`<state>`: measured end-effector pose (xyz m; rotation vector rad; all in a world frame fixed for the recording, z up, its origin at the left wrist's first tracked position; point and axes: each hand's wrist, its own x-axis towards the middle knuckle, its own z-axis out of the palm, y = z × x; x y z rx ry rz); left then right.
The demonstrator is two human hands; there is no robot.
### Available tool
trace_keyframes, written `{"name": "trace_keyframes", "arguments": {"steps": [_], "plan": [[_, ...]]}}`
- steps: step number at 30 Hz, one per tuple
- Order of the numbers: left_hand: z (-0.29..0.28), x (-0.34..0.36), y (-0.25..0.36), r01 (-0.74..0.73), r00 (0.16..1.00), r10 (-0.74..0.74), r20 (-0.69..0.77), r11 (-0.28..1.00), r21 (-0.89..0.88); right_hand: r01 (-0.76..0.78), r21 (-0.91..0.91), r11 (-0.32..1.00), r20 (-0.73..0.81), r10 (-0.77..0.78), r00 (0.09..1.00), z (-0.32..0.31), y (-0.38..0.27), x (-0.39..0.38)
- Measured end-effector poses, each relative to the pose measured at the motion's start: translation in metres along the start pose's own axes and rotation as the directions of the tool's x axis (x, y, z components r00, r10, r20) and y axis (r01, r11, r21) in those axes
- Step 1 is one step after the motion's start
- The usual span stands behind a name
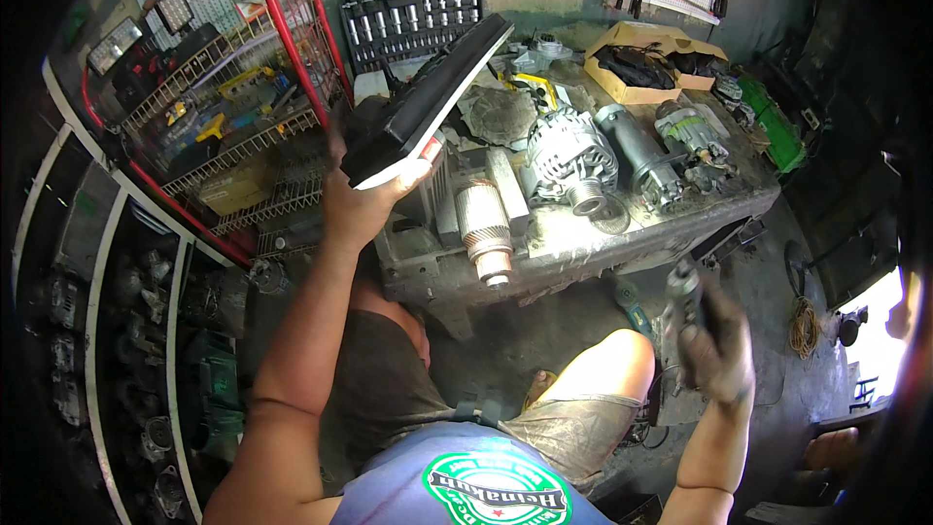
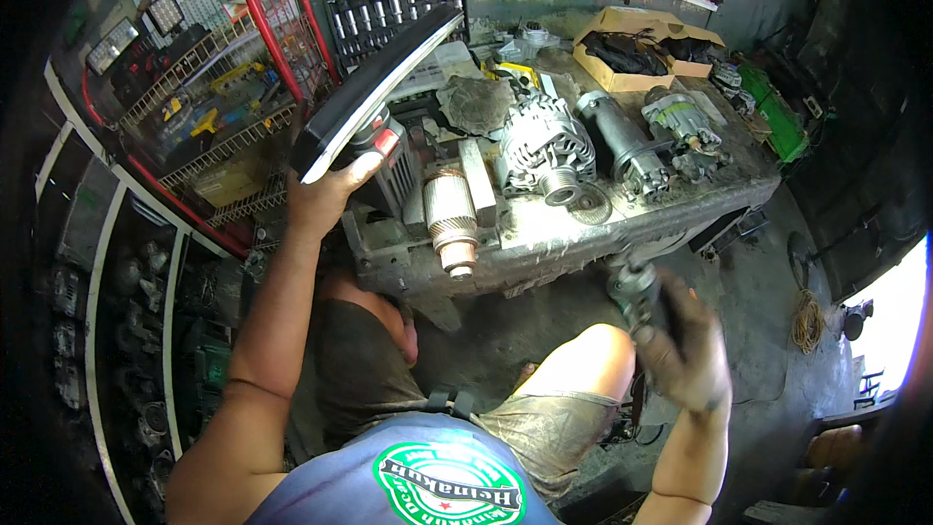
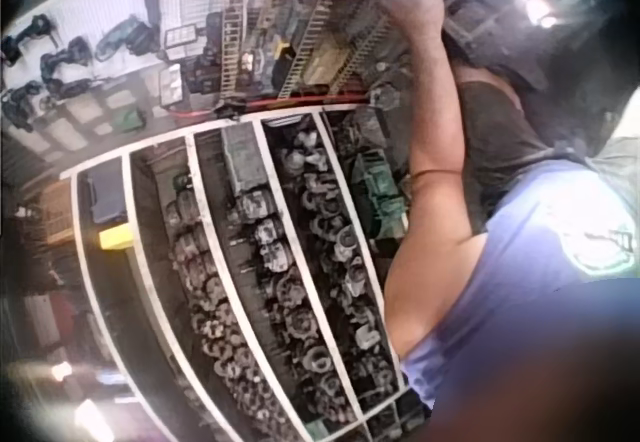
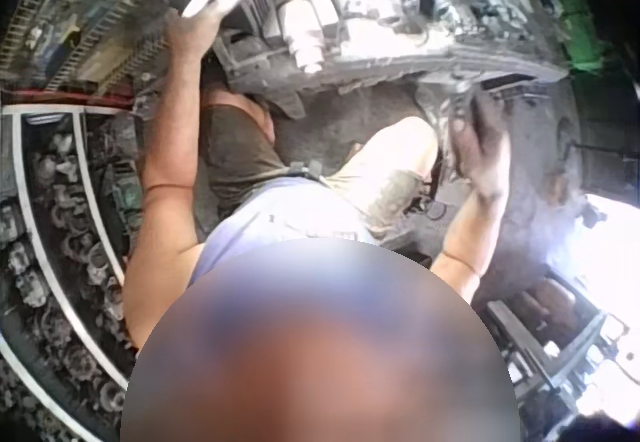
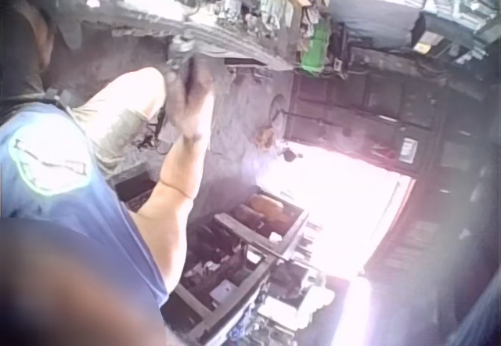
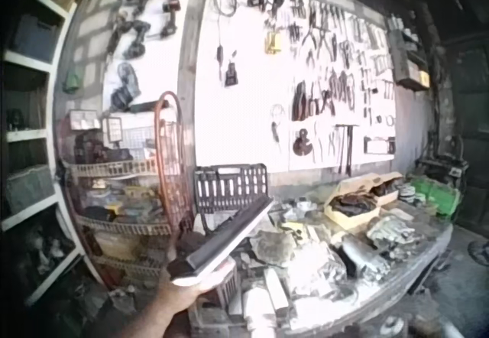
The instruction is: The person sits on the floor in a workshop and uses a rotary tool to work on a cylindrical mechanical component. They adjust a portable work light to illuminate the part and continue using the tool on the component's surface.
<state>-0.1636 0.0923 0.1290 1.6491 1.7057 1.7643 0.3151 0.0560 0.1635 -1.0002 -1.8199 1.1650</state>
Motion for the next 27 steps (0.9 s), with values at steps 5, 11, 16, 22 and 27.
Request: {"name": "trace_keyframes", "arguments": {"steps": [5,11,16,22,27], "plan": [[-0.006,-0.048,-0.013,-0.073,0.96,0.068,-0.27,0.997,-0.008,-0.269,-0.085,0.959,0.286,0.282,0.916,0.045,0.023,-0.015],[0.026,-0.203,-0.03,-0.133,0.961,0.148,0.235,0.988,-0.078,-0.218,-0.114,0.969,0.284,0.242,0.928,0.073,0.048,0.005],[0.151,-0.32,-0.129,-0.136,-0.223,-0.389,0.894,0.921,0.366,-0.455,0.467,0.758,0.2,0.411,0.89,0.085,0.05,0.006],[0.196,-0.445,-0.234,0.105,-0.768,-0.231,0.598,0.875,0.473,-0.599,0.776,0.2,0.488,0.412,0.77,0.121,0.106,-0.001],[0.198,-0.437,-0.23,0.31,-0.698,-0.268,0.664,0.723,0.618,-0.666,0.739,0.103,0.668,0.021,0.744,0.104,0.168,0.044]]}}
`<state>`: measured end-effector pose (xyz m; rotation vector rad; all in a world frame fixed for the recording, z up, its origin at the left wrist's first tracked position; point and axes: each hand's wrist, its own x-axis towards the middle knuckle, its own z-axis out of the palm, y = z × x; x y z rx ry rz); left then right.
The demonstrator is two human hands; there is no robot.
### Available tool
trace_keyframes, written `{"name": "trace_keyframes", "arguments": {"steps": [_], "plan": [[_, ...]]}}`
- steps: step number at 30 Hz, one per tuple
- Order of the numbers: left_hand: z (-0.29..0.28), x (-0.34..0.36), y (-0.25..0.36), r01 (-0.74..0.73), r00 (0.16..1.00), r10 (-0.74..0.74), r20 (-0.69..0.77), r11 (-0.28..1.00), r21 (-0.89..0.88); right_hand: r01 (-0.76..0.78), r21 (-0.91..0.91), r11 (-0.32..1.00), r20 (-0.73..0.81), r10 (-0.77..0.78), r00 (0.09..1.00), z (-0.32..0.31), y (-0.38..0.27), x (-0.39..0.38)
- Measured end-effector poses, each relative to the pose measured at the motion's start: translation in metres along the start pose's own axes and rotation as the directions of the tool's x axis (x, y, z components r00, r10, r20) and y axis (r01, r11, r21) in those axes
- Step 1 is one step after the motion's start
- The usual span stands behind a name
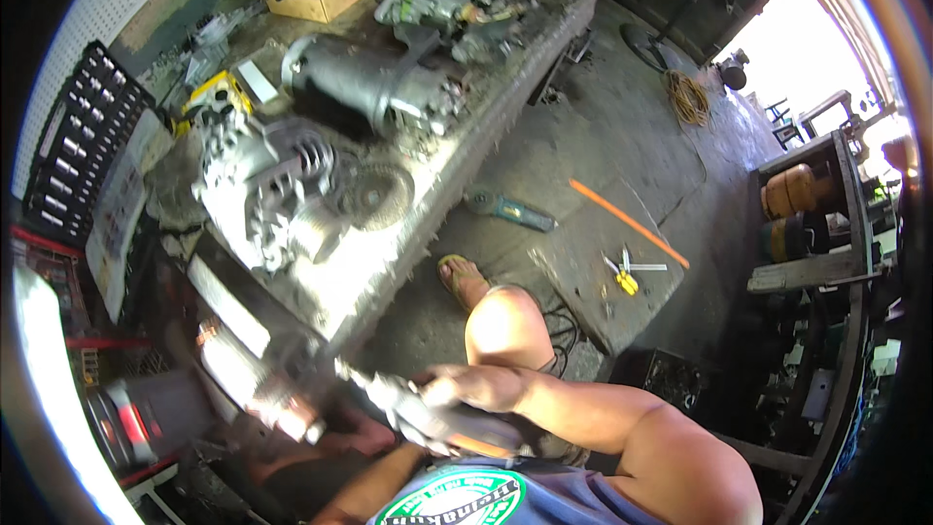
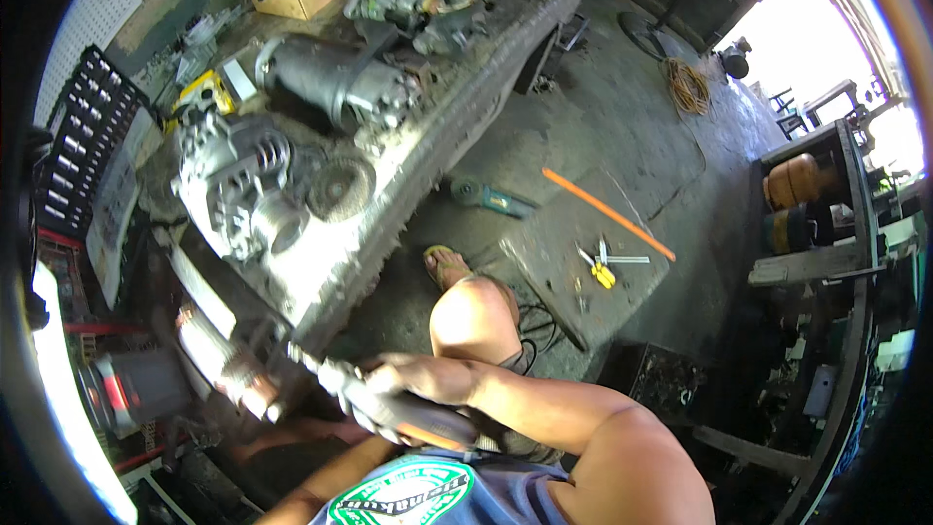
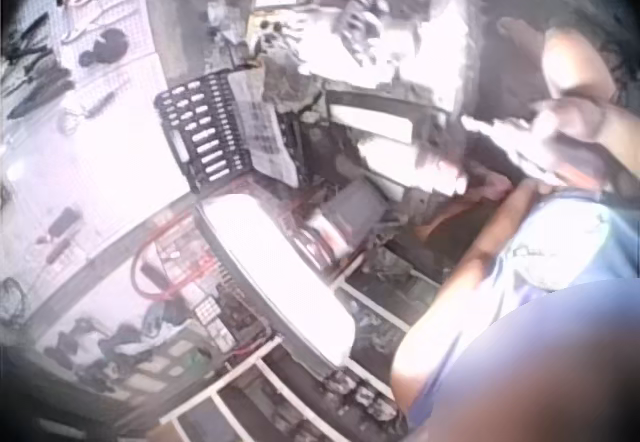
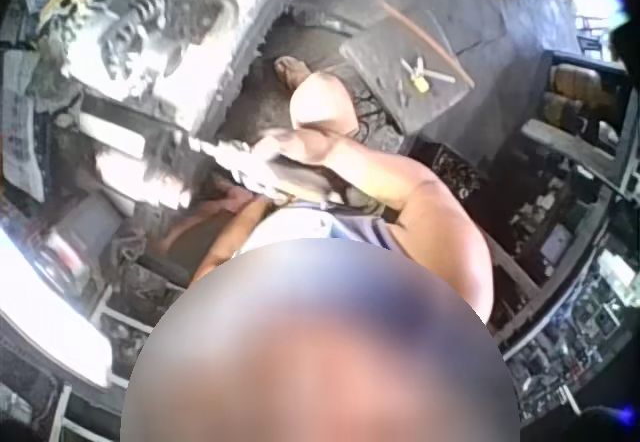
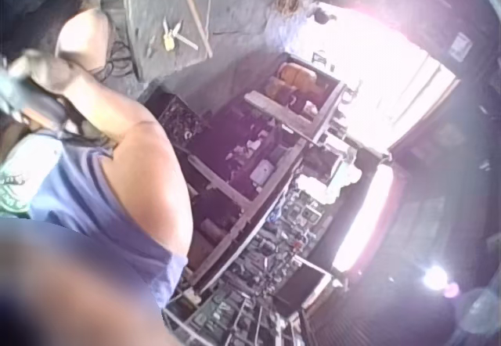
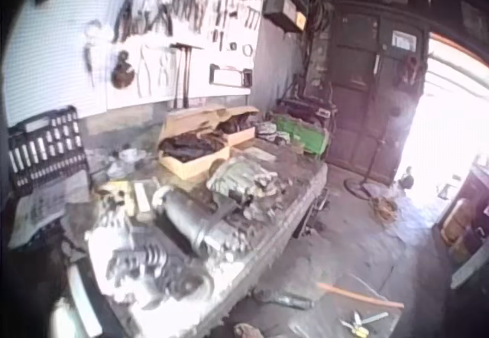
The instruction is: The person sits on the floor in a workshop and uses a rotary tool to work on a cylindrical mechanical component. They adjust a portable work light to illuminate the part and continue using the tool on the component's surface.
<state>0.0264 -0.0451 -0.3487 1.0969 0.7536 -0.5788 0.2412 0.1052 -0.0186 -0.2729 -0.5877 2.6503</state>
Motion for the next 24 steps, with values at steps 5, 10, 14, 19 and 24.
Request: {"name": "trace_keyframes", "arguments": {"steps": [5,10,14,19,24], "plan": [[-0.018,-0.034,0.047,-0.076,0.982,0.052,-0.184,0.99,-0.123,-0.076,-0.134,0.988,-0.052,0.07,0.996,0.022,-0.089,-0.058],[-0.068,-0.035,0.052,-0.112,0.943,0.122,-0.31,0.992,0.05,-0.212,-0.79,0.575,-0.26,-0.002,0.965,0.039,-0.13,-0.065],[-0.051,-0.059,0.087,-0.039,0.885,0.101,-0.454,0.989,0.145,-0.189,-0.915,0.357,-0.177,0.066,0.982,0.058,-0.126,-0.046],[-0.009,-0.168,0.173,-0.041,0.564,0.181,-0.806,0.981,0.192,-0.124,-0.992,0.011,-0.123,0.058,0.991,0.091,-0.122,-0.03],[0.032,-0.242,0.236,-0.907,0.118,0.527,-0.842,0.402,0.124,0.014,-0.983,-0.184,0.006,0.045,0.999,0.105,-0.107,-0.005]]}}
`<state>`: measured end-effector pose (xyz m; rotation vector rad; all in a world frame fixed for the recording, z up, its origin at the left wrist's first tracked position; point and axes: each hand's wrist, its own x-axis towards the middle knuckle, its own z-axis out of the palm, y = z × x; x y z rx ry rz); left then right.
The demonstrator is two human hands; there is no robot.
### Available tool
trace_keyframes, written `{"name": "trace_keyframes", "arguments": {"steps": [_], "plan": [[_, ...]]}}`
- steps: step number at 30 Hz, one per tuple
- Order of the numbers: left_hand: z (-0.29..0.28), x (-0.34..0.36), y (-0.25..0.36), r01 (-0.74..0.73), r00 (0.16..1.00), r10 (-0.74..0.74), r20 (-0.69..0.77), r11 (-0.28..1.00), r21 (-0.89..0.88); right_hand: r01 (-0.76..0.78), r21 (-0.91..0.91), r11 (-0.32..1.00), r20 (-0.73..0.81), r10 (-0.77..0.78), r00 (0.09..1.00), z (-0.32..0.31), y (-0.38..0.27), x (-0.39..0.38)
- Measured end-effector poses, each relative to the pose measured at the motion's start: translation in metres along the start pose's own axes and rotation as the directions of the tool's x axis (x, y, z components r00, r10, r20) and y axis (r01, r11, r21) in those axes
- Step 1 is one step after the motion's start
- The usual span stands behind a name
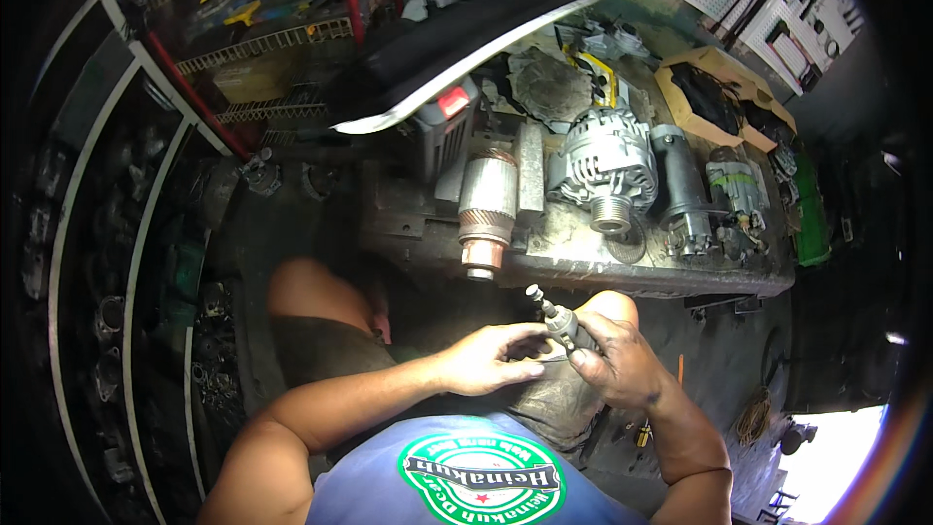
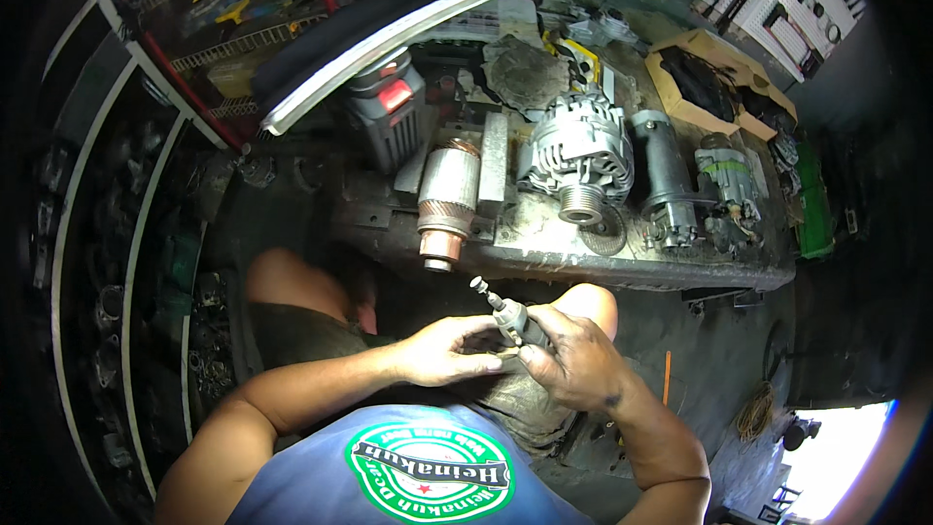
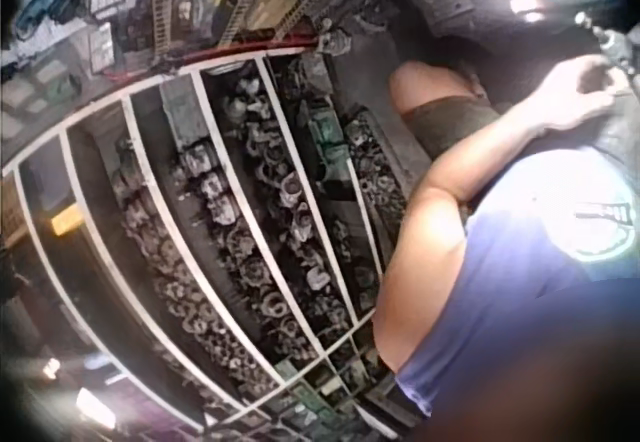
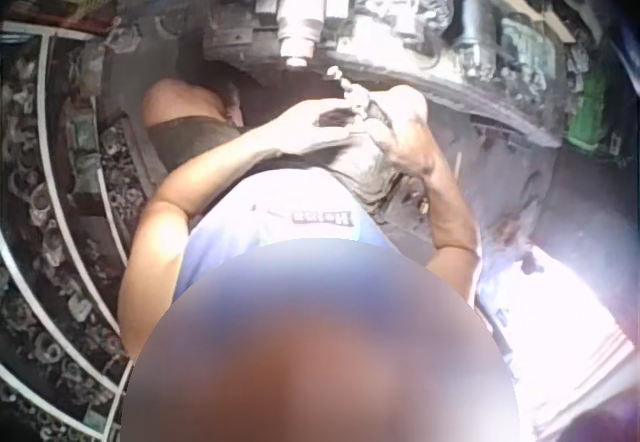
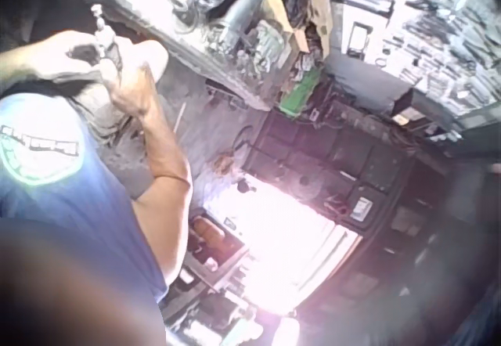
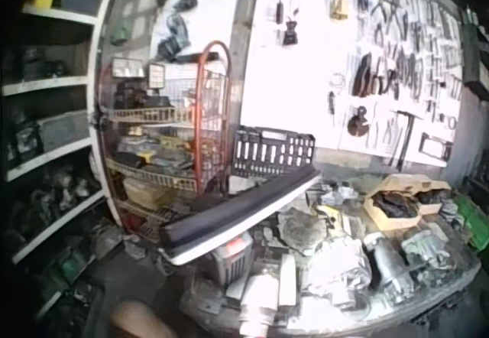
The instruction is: The person sits on the floor in a workshop and uses a rotary tool to work on a cylindrical mechanical component. They adjust a portable work light to illuminate the part and continue using the tool on the component's surface.
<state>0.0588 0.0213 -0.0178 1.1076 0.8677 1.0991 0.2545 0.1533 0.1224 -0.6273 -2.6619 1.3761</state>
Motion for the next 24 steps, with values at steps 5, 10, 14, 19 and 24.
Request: {"name": "trace_keyframes", "arguments": {"steps": [5,10,14,19,24], "plan": [[0.011,-0.001,0.013,-0.018,0.998,-0.008,-0.054,0.894,-0.447,-0.005,-0.18,0.984,-0.004,0.005,1.0,0.01,-0.008,0.022],[0.003,0.009,0.006,0.042,0.994,-0.088,-0.06,0.844,-0.535,-0.053,0.162,0.985,-0.075,0.066,0.995,0.012,0.006,0.026],[0.001,0.019,0.006,0.02,0.997,-0.057,-0.059,0.864,-0.503,-0.219,0.468,0.856,0.044,0.225,0.973,0.018,0.019,0.015],[-0.001,0.017,0.015,-0.136,0.987,0.087,-0.137,0.904,-0.406,-0.1,0.296,0.95,-0.075,0.128,0.989,0.029,0.029,0.011],[-0.001,0.009,0.026,-0.047,0.97,-0.028,-0.24,0.952,-0.304,-0.185,0.033,0.982,-0.071,0.187,0.98,0.049,0.026,-0.002]]}}
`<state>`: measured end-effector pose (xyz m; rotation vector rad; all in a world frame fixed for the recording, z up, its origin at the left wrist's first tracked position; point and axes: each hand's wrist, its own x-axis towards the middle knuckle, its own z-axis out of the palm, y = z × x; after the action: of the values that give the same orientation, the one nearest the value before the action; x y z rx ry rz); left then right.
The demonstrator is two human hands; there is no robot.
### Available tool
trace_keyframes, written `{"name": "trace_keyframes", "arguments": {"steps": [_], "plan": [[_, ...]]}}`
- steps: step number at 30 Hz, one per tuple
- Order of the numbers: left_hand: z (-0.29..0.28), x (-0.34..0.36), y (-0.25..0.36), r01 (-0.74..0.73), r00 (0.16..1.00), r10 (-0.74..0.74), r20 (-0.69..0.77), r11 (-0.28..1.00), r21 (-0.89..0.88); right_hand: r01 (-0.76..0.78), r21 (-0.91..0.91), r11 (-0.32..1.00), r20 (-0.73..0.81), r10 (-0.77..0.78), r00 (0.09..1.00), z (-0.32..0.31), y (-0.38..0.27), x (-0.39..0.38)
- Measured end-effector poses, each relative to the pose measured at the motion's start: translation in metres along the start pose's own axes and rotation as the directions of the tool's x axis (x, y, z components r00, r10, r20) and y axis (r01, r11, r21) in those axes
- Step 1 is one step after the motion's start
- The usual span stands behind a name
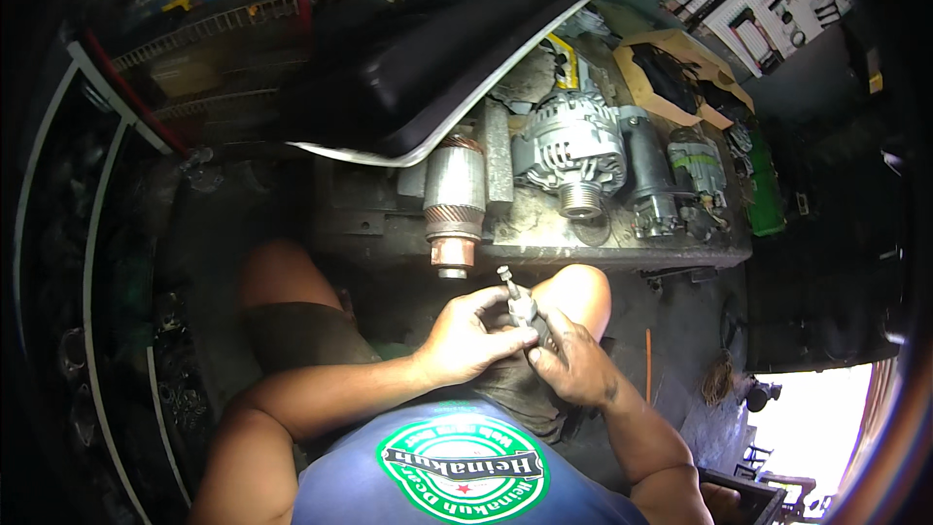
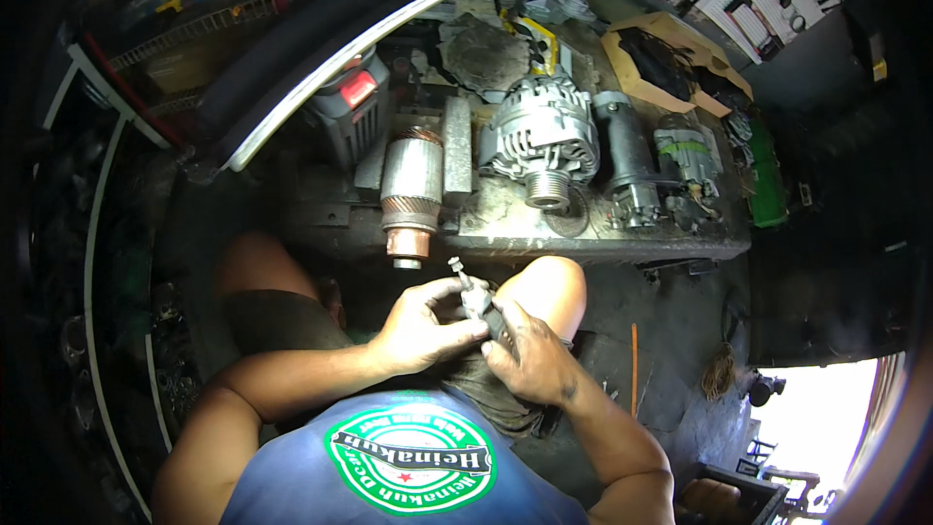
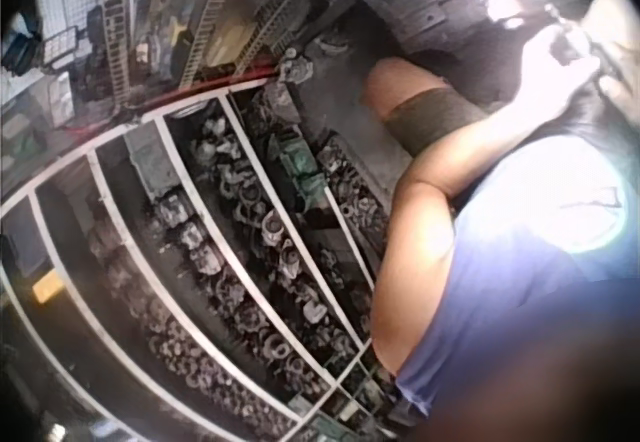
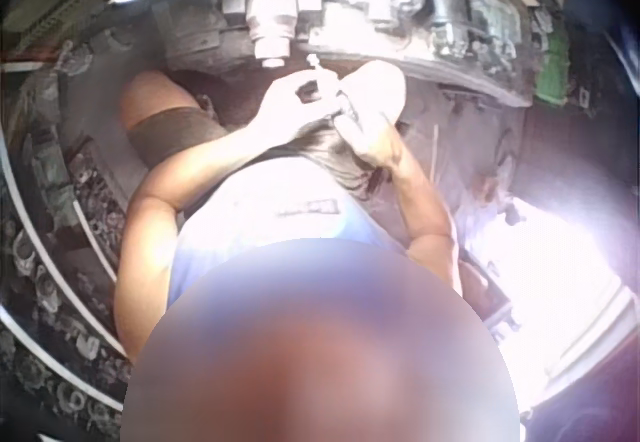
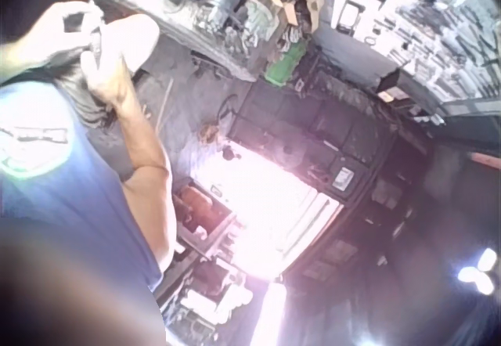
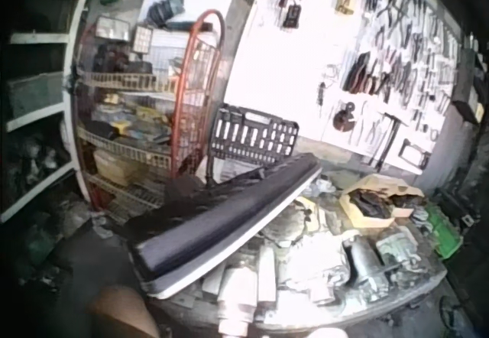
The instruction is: The person sits on the floor in a workshop and uses a rotary tool to work on a cylindrical mechanical component. They adjust a portable work light to illuminate the part and continue using the tool on the component's surface.
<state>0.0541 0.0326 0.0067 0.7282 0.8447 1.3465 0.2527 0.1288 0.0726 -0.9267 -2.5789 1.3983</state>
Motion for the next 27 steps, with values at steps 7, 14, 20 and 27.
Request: {"name": "trace_keyframes", "arguments": {"steps": [7,14,20,27], "plan": [[0.008,-0.008,-0.008,-0.132,0.96,0.207,-0.186,0.927,0.352,-0.087,0.028,0.996,0.021,0.087,0.996,0.009,-0.005,-0.015],[0.004,-0.01,-0.017,0.021,0.998,-0.02,0.058,1.0,-0.01,-0.02,-0.02,1.0,0.027,0.02,0.999,-0.015,-0.018,-0.009],[0.019,0.003,-0.01,-0.08,0.993,0.096,0.067,0.974,-0.21,0.382,-0.274,0.883,0.055,-0.382,0.922,-0.058,-0.036,0.024],[0.015,0.008,-0.004,-0.1,0.994,0.095,-0.045,0.984,-0.145,0.294,-0.348,0.89,0.223,-0.226,0.948,-0.074,-0.042,0.046]]}}
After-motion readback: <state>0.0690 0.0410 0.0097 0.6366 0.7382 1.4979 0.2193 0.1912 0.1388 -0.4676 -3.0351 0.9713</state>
